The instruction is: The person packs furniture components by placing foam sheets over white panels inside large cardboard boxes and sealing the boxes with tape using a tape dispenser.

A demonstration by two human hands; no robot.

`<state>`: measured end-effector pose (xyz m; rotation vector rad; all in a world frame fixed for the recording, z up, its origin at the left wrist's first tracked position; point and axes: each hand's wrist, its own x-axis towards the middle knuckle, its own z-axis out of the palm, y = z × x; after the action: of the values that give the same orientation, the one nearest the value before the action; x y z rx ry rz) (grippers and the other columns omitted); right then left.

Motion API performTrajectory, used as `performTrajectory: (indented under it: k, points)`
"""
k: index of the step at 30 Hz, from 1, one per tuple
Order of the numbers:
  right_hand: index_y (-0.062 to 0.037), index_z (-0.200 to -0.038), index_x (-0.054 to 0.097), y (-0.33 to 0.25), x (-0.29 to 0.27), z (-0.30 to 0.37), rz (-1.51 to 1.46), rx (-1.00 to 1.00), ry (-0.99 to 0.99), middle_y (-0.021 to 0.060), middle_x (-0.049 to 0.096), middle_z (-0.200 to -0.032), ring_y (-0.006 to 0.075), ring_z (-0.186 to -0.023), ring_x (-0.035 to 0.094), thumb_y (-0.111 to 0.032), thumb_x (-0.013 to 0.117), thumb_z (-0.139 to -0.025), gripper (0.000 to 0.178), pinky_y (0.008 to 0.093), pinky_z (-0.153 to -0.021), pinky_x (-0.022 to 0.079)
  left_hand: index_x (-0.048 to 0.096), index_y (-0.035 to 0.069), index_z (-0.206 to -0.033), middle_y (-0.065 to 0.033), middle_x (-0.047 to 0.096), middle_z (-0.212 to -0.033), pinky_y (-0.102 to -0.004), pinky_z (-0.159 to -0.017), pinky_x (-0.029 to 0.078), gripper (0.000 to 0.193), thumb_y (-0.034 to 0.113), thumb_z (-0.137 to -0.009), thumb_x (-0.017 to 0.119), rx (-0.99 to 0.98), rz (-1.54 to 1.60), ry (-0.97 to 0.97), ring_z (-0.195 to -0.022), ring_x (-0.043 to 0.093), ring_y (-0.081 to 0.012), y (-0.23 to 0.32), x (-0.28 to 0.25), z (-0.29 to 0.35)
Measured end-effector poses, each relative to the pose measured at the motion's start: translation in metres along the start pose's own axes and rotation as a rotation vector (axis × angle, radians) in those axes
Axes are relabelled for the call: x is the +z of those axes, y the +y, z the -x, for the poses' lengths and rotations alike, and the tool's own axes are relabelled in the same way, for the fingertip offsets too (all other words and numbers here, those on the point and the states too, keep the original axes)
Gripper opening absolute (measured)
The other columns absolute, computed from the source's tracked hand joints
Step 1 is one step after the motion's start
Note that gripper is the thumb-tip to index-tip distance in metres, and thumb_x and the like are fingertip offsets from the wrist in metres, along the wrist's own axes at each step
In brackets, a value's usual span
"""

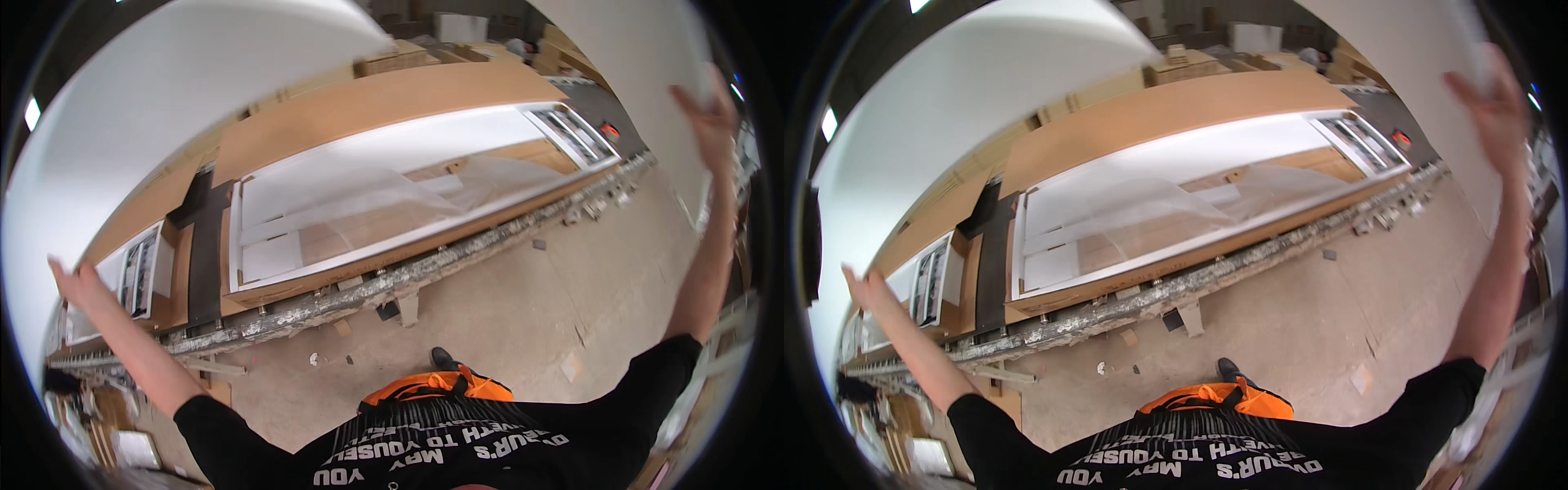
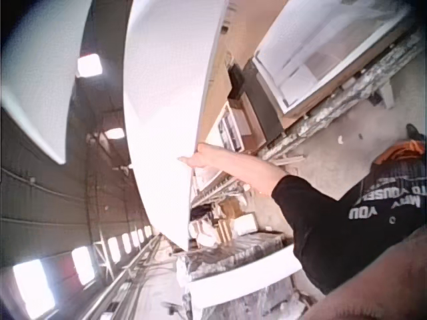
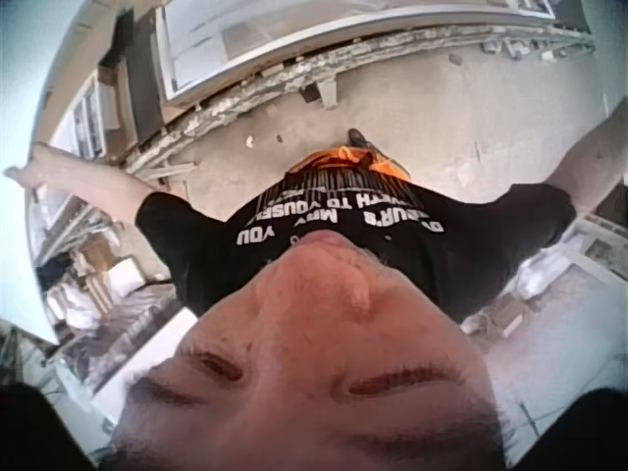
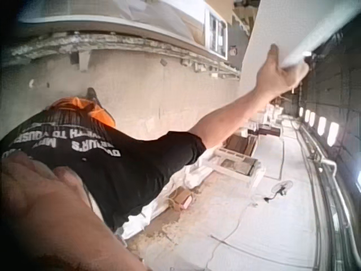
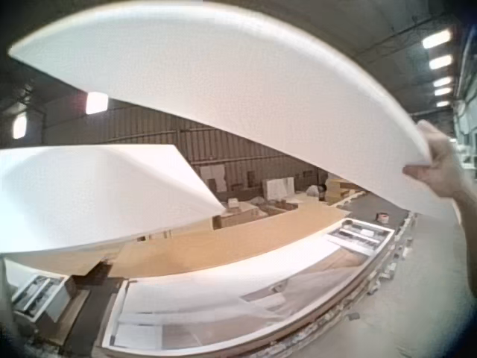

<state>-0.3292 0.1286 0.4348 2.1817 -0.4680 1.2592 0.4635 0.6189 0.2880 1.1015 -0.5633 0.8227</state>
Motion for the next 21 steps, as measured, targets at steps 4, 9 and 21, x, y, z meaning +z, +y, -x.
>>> performTrajectory:
  k: [4, 9, 21]
  points:
    - [-0.0184, -0.132, 0.057, 0.014, 0.223, 0.057, -0.226, 0.061, -0.213, 0.0099, 0.052, -0.138, 0.031, -0.129, 0.047, 0.02, 0.048, -0.073, 0.071, 0.0394, -0.107, 0.041, 0.053, -0.012, -0.121, -0.0181, 0.062, -0.115, -0.039, -0.088, 0.05, 0.042, 0.021, -0.095, 0.053, -0.371, 0.051, 0.625, -0.099, 0.061, -0.0272, 0.078, -0.13, 0.029]
    - [-0.0243, -0.13, 0.058, -0.004, 0.355, 0.168, -0.136, -0.019, -0.354, 0.0103, 0.055, -0.134, 0.0439, -0.124, 0.047, 0.017, 0.047, -0.074, 0.071, 0.047, -0.092, 0.051, 0.051, -0.014, -0.123, -0.0203, 0.06, -0.119, -0.0367, -0.092, 0.048, 0.045, 0.022, -0.097, 0.05, -0.21, -0.825, 0.715, -0.105, 0.059, -0.0283, 0.159, -0.334, 0.126]
    - [-0.0255, -0.132, 0.056, 0.031, 0.431, 0.32, -0.431, -0.097, -0.83, 0.0097, 0.049, -0.141, 0.0454, -0.129, 0.04, 0.015, 0.051, -0.067, 0.076, 0.0464, -0.105, 0.042, 0.053, -0.012, -0.116, -0.0238, 0.059, -0.117, -0.0454, -0.09, 0.055, 0.038, 0.019, -0.096, 0.046, -0.127, -0.042, 1.108, -0.105, 0.061, -0.0371, 0.316, -0.382, 0.225]
